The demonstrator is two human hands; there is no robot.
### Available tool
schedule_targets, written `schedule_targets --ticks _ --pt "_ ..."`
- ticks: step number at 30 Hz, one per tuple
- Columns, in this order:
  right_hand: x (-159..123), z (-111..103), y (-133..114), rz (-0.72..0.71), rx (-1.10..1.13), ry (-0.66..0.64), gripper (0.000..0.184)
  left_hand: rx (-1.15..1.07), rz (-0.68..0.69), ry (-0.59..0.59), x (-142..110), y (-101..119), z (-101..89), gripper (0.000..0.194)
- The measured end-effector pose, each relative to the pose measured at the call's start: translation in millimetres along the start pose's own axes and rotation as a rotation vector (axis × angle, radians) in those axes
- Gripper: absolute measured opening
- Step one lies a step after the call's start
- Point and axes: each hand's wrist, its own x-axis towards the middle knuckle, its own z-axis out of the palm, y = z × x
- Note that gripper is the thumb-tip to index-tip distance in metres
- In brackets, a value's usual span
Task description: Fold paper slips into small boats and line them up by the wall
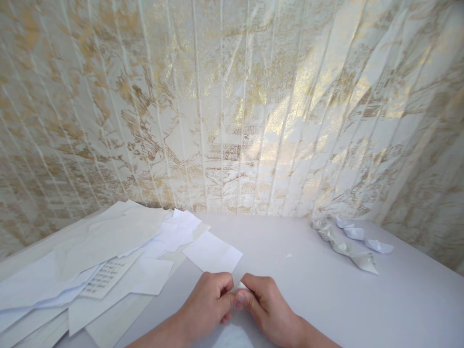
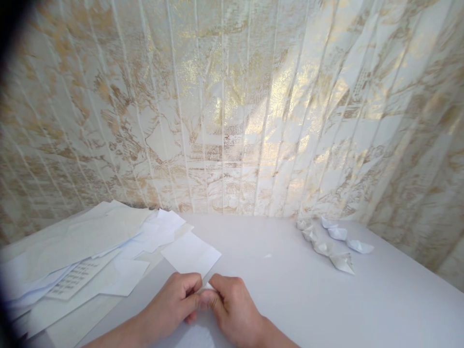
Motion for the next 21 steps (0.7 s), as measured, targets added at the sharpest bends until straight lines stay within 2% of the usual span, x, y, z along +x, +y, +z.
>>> schedule_targets --ticks 3,8,21 --pt "0.9 0.6 0.6 0.011 0.005 0.012 0.031 -0.021 0.017 -0.052 -1.0 0.3 0.4 0.02" --pt "1.7 2.3 1.0 0.028 -0.008 0.09 0.034 -0.041 0.038 -0.07 -2.3 2.8 -0.1 0.019" --pt "3.1 2.7 -0.1 0.06 0.093 0.131 0.039 -0.046 0.027 -0.019 -3.4 4.3 0.2 0.022"
